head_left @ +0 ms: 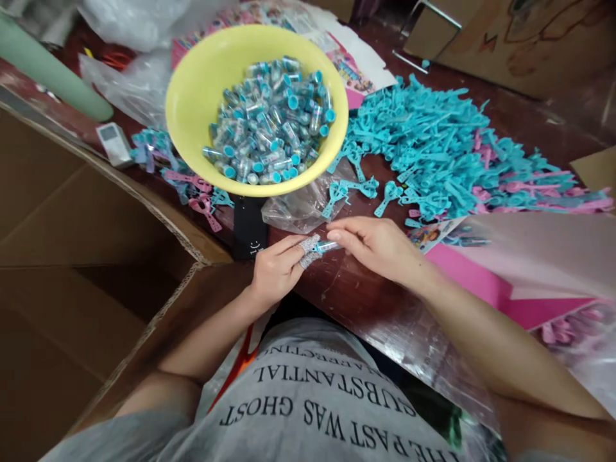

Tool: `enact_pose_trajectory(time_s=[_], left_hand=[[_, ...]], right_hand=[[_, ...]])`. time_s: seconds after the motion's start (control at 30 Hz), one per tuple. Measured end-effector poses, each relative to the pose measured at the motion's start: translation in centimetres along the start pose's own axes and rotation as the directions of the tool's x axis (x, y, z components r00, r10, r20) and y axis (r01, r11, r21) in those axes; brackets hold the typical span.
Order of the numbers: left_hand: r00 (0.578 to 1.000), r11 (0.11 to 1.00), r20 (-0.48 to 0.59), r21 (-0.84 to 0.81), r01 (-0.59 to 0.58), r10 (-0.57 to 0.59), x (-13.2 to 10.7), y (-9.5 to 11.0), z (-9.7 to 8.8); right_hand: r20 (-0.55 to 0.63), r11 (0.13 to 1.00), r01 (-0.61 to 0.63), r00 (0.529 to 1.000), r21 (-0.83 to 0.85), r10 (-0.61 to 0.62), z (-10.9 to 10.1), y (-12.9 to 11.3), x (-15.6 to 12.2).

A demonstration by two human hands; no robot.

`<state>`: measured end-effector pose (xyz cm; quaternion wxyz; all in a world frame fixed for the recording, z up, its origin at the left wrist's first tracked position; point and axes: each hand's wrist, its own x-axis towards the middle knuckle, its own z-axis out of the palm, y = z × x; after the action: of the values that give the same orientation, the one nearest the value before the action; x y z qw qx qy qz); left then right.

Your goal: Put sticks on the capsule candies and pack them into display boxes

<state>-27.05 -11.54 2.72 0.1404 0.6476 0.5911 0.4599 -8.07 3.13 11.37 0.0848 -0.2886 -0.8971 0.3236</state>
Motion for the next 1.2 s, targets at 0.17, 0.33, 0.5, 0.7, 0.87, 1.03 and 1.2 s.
enact_pose_trajectory(time_s=[0.17, 0.33, 0.5, 0.7, 0.87, 1.03, 1.2], left_hand=[[0.945, 0.927, 0.042, -0.186, 0.325, -0.323, 0.3, -0.3, 0.5], [0.864, 0.768, 0.13, -0.408, 0.494, -0.487, 0.2, 0.2, 2.1], [0.804, 0.618, 0.182, -0.552, 0.56, -0.566, 0.0, 0.2, 1.8], [0.744, 0.435, 0.379, -0.631, 0.642, -0.55, 0.7, 0.6, 1.5], [0.762, 0.461, 0.457, -0.611, 0.644, -0.458, 2.2, 2.3, 2.8], [0.781, 0.55, 0.47, -0.555, 0.624, -0.412, 3.2, 4.3, 3.9], [0.879, 0.766, 0.365, -0.452, 0.456, -0.308, 2.5, 5.0, 4.5]], right_hand=[[-0.185, 0.953, 0.087, 0.972, -0.291, -0.145, -0.6, -1.4, 8.8], [0.04, 0.924, 0.029, 0.999, -0.381, -0.015, 1.1, -3.3, 17.3], [-0.093, 0.966, 0.15, 0.981, -0.212, -0.173, -0.6, -3.1, 13.6], [-0.13, 0.885, 0.133, 0.988, 0.446, -0.083, -0.4, 1.5, -1.1], [-0.149, 0.804, -0.009, 0.981, 0.595, 0.122, 2.1, 3.2, -7.3], [-0.311, 0.866, 0.059, 0.943, 0.497, 0.114, 2.7, 3.0, -9.2], [-0.208, 0.791, -0.196, 0.903, 0.579, 0.375, 2.8, 3.1, -10.8]])
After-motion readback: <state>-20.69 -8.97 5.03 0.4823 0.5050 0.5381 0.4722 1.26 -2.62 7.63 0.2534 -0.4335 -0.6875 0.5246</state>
